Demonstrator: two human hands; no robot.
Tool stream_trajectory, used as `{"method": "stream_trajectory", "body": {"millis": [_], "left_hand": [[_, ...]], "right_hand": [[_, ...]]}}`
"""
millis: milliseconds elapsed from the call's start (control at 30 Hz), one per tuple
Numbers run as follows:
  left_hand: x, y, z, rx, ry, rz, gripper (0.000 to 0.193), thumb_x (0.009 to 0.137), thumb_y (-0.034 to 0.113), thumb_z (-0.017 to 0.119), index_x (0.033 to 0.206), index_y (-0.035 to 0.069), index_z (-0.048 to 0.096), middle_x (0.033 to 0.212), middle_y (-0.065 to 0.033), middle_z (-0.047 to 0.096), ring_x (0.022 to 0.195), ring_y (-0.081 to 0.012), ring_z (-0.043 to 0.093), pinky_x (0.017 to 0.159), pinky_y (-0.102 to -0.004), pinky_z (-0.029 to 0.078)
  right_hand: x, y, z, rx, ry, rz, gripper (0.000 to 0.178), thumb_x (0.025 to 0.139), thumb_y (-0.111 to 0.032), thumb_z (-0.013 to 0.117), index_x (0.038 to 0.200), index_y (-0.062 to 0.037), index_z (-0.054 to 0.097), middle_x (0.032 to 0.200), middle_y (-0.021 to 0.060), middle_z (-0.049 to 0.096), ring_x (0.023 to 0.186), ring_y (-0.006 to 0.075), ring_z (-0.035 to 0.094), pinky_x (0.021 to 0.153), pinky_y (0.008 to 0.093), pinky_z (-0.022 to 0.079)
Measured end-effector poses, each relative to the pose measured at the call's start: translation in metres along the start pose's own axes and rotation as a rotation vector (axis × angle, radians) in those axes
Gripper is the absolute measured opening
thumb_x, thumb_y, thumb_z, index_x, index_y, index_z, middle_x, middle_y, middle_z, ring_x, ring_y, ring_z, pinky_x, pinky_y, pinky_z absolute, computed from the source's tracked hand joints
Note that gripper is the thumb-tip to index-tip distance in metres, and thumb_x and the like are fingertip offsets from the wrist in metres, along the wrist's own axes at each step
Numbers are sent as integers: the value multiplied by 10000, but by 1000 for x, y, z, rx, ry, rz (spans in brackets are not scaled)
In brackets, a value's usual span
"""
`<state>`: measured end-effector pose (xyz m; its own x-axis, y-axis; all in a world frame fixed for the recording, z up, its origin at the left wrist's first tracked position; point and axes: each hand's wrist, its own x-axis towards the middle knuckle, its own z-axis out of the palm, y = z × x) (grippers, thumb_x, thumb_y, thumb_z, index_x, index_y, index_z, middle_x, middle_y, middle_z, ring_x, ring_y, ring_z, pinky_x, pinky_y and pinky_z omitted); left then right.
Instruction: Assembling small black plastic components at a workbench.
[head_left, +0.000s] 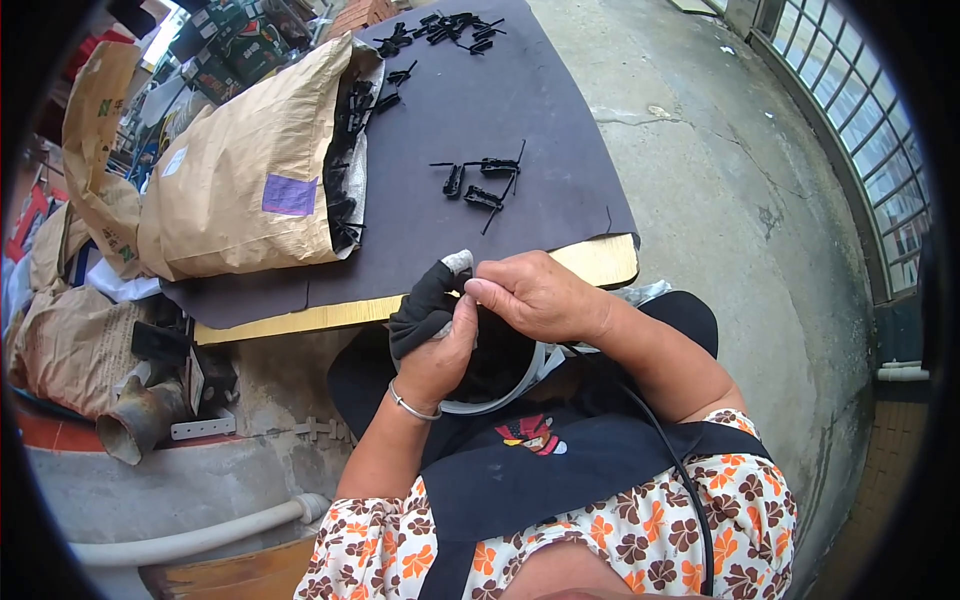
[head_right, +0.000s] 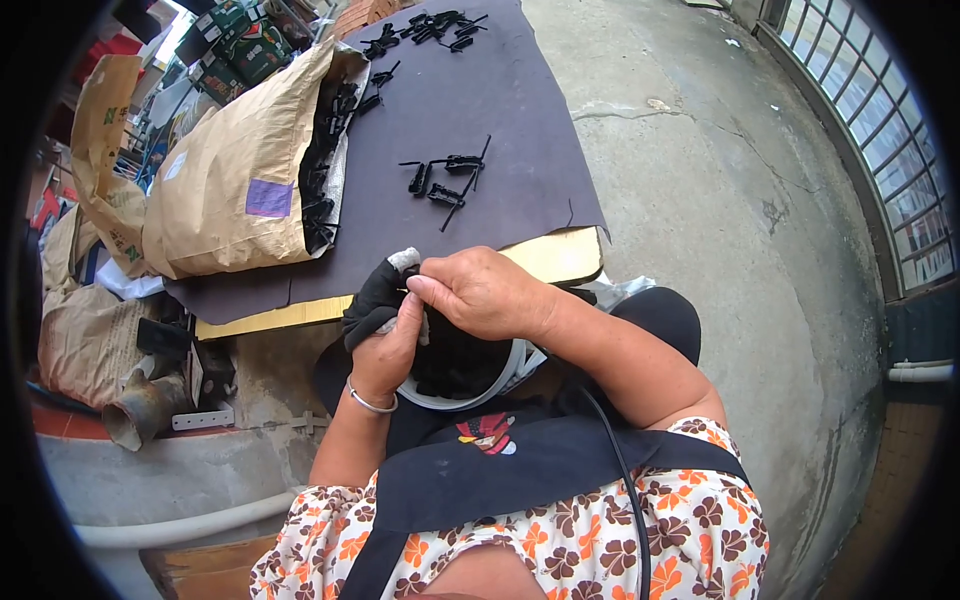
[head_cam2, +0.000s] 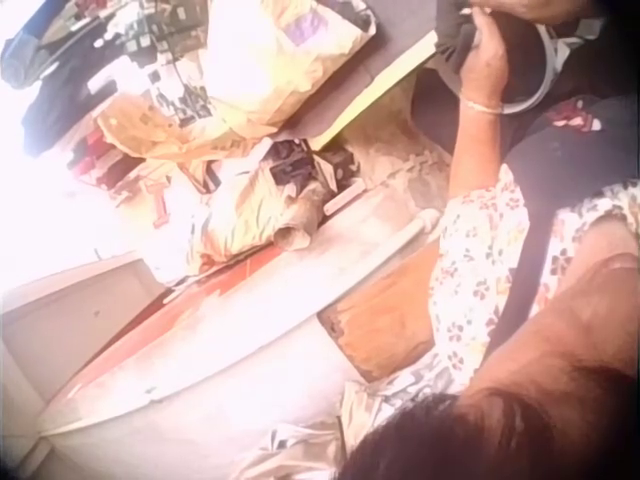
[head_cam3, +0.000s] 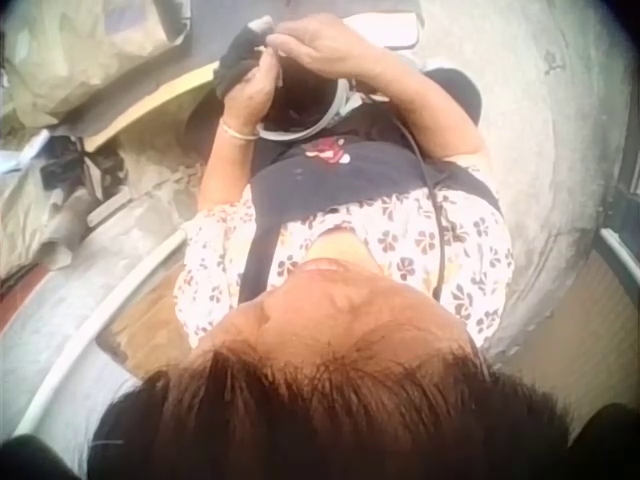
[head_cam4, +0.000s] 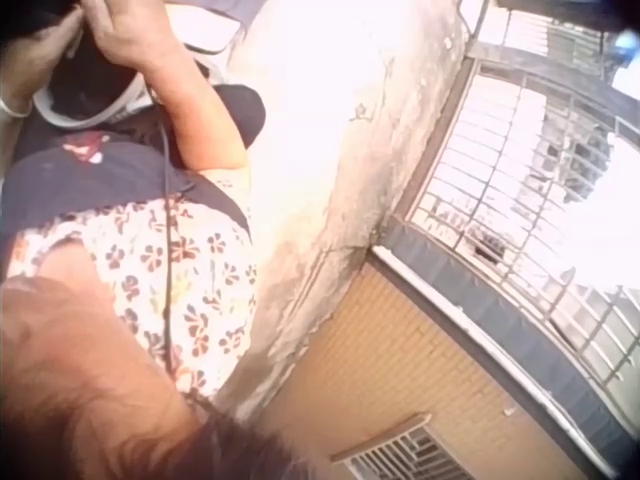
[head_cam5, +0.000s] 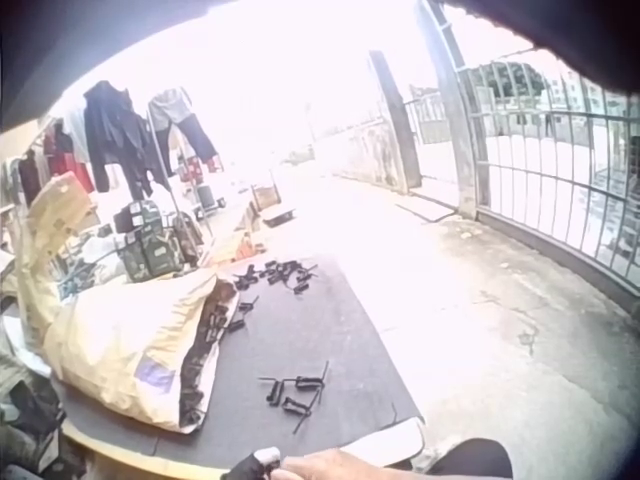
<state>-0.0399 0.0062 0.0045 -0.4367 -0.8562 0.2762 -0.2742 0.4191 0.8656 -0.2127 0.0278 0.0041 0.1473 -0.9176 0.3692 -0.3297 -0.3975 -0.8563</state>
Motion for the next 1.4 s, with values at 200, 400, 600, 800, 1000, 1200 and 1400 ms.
{"method": "stream_trajectory", "body": {"millis": [200, 400, 600, 800, 1000, 1200, 1400], "left_hand": [[5, 4, 5, 323, 54, 311, 287, 826, 16, 551, 1109, -23, 572, 1028, -158, 627, 918, -268, 615, 818, -313, 470], [4, 17, 9, 415, 63, 308, 300, 823, 11, 525, 1120, -16, 557, 1007, -167, 613, 902, -295, 607, 820, -335, 465], [0, 12, 8, 202, 107, 211, 302, 818, -8, 527, 1118, -27, 556, 1005, -177, 612, 907, -298, 608, 821, -333, 468], [2, 19, 11, 405, 104, 341, 298, 818, -5, 533, 1113, -42, 550, 1000, -180, 611, 914, -303, 606, 824, -336, 467], [-3, 14, 6, 421, 104, 314, 282, 828, -2, 541, 1103, -61, 546, 1033, -185, 609, 911, -278, 614, 800, -326, 474], [-8, 10, -10, -77, -49, -142, 309, 853, -19, 547, 1152, -93, 531, 1121, -154, 612, 934, -173, 609, 835, -272, 475], [-5, 11, -2, 200, 60, 229, 265, 828, -5, 562, 1084, -71, 565, 1072, -173, 628, 935, -228, 626, 812, -295, 477]], "right_hand": [[-1, -4, 11, 8, 59, 87, 261, 912, -204, 507, 769, 7, 563, 659, 207, 562, 621, 385, 553, 567, 415, 440], [-1, 0, 20, -9, 134, 53, 273, 909, -211, 506, 762, 12, 562, 669, 209, 568, 636, 400, 558, 568, 428, 442], [-1, -4, 14, 173, 56, 110, 289, 917, -222, 502, 772, 19, 566, 659, 204, 563, 601, 363, 539, 576, 390, 442], [-1, 1, 19, 211, 43, 168, 300, 917, -234, 501, 776, 19, 575, 670, 205, 577, 603, 353, 547, 591, 388, 447], [-1, -5, 27, 180, 66, 155, 295, 927, -224, 490, 790, 24, 573, 661, 192, 573, 594, 316, 542, 594, 373, 446], [-2, 0, 21, 436, -45, 207, 314, 946, -235, 485, 801, 29, 576, 629, 108, 560, 611, 132, 474, 612, 337, 440], [0, -8, 16, 274, -58, 235, 316, 932, -233, 490, 802, 40, 579, 677, 176, 591, 601, 257, 540, 613, 364, 445]]}}
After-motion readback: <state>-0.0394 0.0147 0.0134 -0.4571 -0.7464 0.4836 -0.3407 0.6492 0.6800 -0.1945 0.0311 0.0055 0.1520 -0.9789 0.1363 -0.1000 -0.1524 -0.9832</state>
